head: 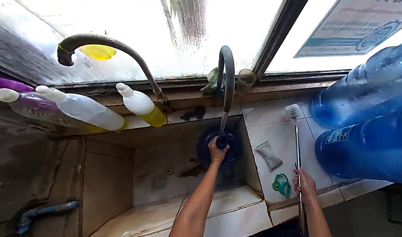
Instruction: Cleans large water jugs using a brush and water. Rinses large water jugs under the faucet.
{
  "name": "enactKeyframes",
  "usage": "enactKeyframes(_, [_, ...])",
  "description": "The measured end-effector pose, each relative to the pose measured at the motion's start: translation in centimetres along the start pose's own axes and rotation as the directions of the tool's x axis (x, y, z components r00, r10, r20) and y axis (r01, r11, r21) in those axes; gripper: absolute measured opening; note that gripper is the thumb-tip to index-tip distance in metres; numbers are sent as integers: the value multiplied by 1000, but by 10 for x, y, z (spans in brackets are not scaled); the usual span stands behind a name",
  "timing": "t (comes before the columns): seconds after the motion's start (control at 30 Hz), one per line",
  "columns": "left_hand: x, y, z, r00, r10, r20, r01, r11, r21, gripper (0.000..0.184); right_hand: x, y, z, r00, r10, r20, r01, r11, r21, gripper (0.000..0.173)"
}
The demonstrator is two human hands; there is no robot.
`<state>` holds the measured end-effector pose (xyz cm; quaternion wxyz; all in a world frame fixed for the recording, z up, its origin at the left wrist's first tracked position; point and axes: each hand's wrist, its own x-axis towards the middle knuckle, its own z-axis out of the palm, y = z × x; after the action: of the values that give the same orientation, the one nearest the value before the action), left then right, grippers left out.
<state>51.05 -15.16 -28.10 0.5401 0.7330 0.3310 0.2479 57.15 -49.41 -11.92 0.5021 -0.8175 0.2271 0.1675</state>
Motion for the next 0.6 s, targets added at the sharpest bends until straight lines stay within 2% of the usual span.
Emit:
enactKeyframes(0.07, [5, -5, -5, 997, 72, -19, -71, 997, 33, 71, -21, -6, -6, 994, -105, 27, 103, 993, 60, 41])
enactKeyframes(0.13, [12, -9, -9, 994, 112, -18, -110, 992, 53, 68, -44, -7, -17, 965, -243, 97, 232, 966, 109, 28])
enactKeyframes(0.2, [16, -12, -13, 995, 102, 14, -103, 993, 54, 67, -74, -13, -29, 938, -291, 189, 273, 955, 114, 18])
enactKeyframes(0.27, [20, -12, -18, 995, 55, 86, -59, 998, 39, 69, -107, -28, -37, 922, -298, 247, 306, 952, 7, 32])
enactKeyframes(0.33, [24, -7, -28, 983, 8, 186, -11, 1000, 12, 70, -141, -44, -42, 892, -350, 286, 401, 905, -141, 48])
enactKeyframes(0.4, [25, -6, -41, 960, -23, 279, 21, 1000, 12, 82, -170, -53, -42, 819, -480, 315, 564, 777, -282, 47])
enactKeyframes(0.43, [23, -4, -48, 956, -34, 290, 30, 999, 19, 93, -182, -58, -41, 771, -518, 371, 633, 691, -349, 44])
enactKeyframes(0.5, [6, 12, -62, 976, -59, 209, 55, 998, 25, 116, -202, -69, -32, 693, -529, 489, 720, 475, -505, 43])
enactKeyframes(0.53, [-9, 26, -67, 991, -29, 128, 25, 999, 28, 121, -209, -74, -24, 681, -518, 517, 724, 369, -583, 44])
enactKeyframes(0.6, [-42, 65, -71, 982, 187, 13, -187, 982, 24, 114, -216, -82, -2, 674, -513, 531, 699, 210, -684, 46])
